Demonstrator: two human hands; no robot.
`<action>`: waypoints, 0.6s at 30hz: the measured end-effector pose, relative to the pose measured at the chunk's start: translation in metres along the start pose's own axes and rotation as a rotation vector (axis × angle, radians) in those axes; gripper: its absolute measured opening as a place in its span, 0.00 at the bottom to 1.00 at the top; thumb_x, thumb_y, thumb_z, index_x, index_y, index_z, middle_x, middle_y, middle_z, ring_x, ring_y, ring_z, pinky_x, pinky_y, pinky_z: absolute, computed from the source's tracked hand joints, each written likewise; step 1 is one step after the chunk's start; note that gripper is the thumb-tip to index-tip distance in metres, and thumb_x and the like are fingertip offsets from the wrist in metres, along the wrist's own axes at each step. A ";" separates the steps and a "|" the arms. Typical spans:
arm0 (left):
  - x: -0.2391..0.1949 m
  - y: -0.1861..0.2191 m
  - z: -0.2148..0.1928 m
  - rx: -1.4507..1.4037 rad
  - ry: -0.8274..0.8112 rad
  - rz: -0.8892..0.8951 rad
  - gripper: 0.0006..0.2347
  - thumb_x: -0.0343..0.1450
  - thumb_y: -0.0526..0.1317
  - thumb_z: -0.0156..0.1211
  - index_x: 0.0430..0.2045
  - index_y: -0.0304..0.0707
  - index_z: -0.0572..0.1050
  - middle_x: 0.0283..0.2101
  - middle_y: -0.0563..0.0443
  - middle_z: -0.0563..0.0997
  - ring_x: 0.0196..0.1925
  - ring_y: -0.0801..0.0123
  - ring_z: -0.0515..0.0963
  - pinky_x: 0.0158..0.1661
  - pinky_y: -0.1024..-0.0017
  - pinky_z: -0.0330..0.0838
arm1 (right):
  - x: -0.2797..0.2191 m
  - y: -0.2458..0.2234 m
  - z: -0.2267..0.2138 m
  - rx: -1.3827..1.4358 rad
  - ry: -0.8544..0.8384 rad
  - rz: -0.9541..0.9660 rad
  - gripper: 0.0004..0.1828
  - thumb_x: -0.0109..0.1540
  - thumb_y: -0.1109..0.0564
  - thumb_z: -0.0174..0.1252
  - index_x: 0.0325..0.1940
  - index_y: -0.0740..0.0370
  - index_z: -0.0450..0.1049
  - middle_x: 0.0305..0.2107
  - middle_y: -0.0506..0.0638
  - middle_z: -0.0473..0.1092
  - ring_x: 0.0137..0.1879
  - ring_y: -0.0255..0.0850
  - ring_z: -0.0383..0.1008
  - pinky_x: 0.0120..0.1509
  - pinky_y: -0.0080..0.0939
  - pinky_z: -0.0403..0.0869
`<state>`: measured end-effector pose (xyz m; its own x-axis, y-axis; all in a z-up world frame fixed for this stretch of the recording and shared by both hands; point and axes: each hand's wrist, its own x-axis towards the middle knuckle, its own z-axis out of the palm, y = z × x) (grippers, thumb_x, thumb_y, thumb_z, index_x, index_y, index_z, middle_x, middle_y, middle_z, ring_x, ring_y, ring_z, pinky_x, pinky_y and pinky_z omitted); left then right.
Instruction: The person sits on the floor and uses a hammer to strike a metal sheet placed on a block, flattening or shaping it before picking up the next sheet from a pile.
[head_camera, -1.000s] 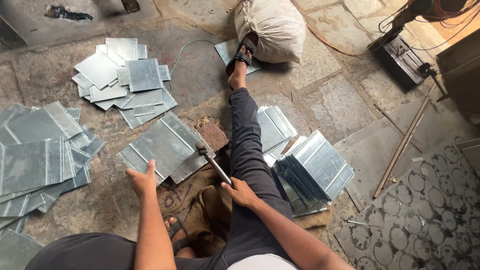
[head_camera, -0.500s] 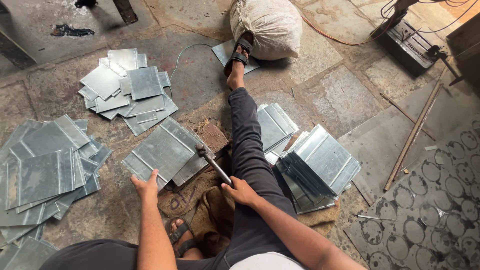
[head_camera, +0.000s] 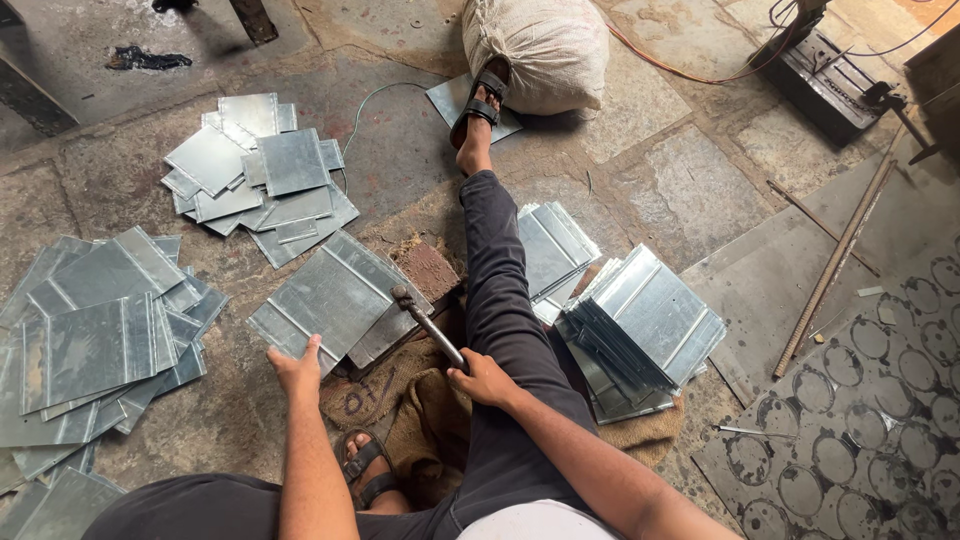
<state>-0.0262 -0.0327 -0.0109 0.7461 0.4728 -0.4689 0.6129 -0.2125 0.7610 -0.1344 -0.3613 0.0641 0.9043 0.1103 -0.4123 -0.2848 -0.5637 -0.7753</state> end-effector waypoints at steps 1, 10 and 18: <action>0.001 0.000 0.001 0.009 0.007 0.015 0.45 0.70 0.50 0.67 0.75 0.35 0.40 0.76 0.28 0.47 0.76 0.36 0.55 0.71 0.45 0.56 | 0.002 0.000 0.000 -0.005 -0.002 0.009 0.15 0.66 0.48 0.56 0.42 0.63 0.71 0.21 0.54 0.72 0.27 0.42 0.73 0.35 0.46 0.71; 0.010 -0.008 0.006 -0.060 0.029 -0.013 0.45 0.69 0.48 0.68 0.75 0.38 0.40 0.77 0.30 0.47 0.77 0.38 0.54 0.72 0.48 0.54 | 0.007 0.015 0.003 0.001 -0.002 -0.027 0.10 0.62 0.56 0.55 0.41 0.66 0.70 0.23 0.58 0.72 0.29 0.45 0.74 0.38 0.48 0.73; 0.007 -0.002 0.006 -0.088 0.025 -0.066 0.45 0.70 0.46 0.68 0.76 0.42 0.39 0.78 0.32 0.45 0.77 0.39 0.53 0.72 0.48 0.53 | 0.005 0.008 0.000 0.020 -0.009 -0.019 0.15 0.64 0.51 0.56 0.46 0.65 0.69 0.25 0.59 0.74 0.31 0.48 0.76 0.39 0.49 0.73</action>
<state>-0.0209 -0.0340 -0.0180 0.6973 0.5044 -0.5093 0.6350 -0.1050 0.7653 -0.1318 -0.3657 0.0555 0.9067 0.1287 -0.4016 -0.2738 -0.5448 -0.7927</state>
